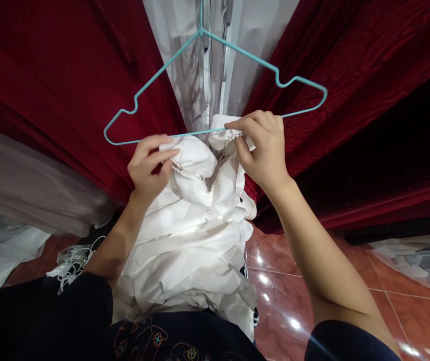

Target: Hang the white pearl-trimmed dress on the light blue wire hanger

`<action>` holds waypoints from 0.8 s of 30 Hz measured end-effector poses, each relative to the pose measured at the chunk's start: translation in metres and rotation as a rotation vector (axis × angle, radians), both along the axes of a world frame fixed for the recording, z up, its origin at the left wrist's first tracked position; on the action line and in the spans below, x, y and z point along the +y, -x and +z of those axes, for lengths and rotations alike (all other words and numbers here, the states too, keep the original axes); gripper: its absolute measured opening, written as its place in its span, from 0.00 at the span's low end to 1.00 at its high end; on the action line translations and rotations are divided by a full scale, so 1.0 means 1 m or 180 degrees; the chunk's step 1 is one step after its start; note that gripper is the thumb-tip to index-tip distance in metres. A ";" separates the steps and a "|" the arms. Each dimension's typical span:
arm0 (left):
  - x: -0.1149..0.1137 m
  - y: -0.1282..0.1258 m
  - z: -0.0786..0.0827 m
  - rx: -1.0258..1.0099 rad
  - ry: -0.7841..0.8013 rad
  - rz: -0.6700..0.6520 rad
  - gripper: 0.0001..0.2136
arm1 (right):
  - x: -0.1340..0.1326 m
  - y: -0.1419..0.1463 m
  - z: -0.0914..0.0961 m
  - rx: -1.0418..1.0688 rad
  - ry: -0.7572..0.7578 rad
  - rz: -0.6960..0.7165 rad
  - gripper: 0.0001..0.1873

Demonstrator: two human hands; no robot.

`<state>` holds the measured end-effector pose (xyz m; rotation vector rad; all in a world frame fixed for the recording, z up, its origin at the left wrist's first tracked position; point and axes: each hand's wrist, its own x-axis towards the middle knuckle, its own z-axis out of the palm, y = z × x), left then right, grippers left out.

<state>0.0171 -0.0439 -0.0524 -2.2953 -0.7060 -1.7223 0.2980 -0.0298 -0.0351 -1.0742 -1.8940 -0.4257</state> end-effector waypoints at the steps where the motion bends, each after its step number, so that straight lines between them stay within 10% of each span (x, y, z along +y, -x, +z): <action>1: -0.006 0.002 -0.007 -0.0001 -0.0026 -0.0125 0.14 | -0.002 -0.001 -0.001 0.0010 0.0020 -0.0001 0.13; 6: -0.007 0.027 -0.035 -0.0869 0.1668 0.0215 0.13 | -0.011 -0.004 0.004 0.0083 0.0373 -0.0004 0.13; 9: 0.024 0.059 -0.031 -0.1969 0.1704 0.0616 0.04 | -0.013 -0.003 0.007 0.0196 0.0502 0.0002 0.15; 16: 0.054 0.113 0.047 -0.1937 0.0586 0.0735 0.17 | -0.011 0.004 0.001 0.0436 0.0229 0.0120 0.27; 24: 0.059 0.064 0.094 -0.0595 0.1139 0.0594 0.14 | -0.009 0.004 -0.002 0.0427 0.0277 0.0119 0.28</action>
